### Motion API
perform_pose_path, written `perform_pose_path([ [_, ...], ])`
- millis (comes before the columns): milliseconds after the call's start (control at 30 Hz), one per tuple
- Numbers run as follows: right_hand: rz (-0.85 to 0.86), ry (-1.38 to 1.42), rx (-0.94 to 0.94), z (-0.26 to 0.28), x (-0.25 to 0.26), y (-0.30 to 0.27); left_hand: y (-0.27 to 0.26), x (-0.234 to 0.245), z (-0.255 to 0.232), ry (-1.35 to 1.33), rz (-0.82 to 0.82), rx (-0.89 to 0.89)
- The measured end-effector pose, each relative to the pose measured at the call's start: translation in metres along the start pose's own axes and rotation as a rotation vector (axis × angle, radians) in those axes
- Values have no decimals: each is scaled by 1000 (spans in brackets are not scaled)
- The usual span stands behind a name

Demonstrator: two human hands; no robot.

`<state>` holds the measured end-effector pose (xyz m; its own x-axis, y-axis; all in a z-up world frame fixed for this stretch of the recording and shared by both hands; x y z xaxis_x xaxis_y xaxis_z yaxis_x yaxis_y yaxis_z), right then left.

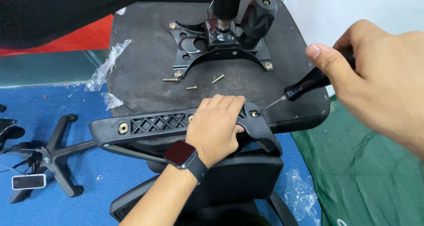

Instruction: The person uses a screwdriver to tighten screws on the underside of an office chair seat, securing the central gas lift and the seat frame. The person systematically works through multiple fasteners to attach the components.

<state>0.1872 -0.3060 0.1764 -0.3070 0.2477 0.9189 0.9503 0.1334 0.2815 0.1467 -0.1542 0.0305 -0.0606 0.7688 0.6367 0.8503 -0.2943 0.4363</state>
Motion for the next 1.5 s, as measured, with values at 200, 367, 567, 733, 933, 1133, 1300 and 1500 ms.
perform_pose_path([
  [200, 157, 35, 278, 14, -13, 5, 0, 1, 0, -23, 14, -17],
  [367, -29, 590, 717, 40, 22, -8, 1, 4, -2, -34, -7, -46],
  [567, 312, -160, 33, -12, -30, 15, 0, 6, -4, -41, -12, -54],
  [733, 165, 275, 458, 23, -8, 9, 1, 7, -5, -46, -11, -57],
  [933, 256, -45, 179, 9, -13, 6, 0, 7, -7, -38, -10, -81],
  [1133, 330, 67, 381, 31, -10, 6, -1, 3, -8, -13, 27, -99],
  [1300, 6, 367, 708, 58, 32, -10, -2, 1, -6, 8, 48, -103],
  [1500, 466, -218, 165, 25, -6, -8, -4, 3, -5, -11, 42, -104],
])
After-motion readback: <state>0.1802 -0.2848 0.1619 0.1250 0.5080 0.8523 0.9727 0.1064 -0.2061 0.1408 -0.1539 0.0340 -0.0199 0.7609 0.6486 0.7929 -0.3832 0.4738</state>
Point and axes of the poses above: each hand's wrist, its own y-axis towards the middle knuckle, its own x-axis out of the back of the hand, z = x × y, the point moved 10 cm from there along y, towards the middle knuckle, and after that the axes turned 15 degrees about -y, right-handed, at the moved point
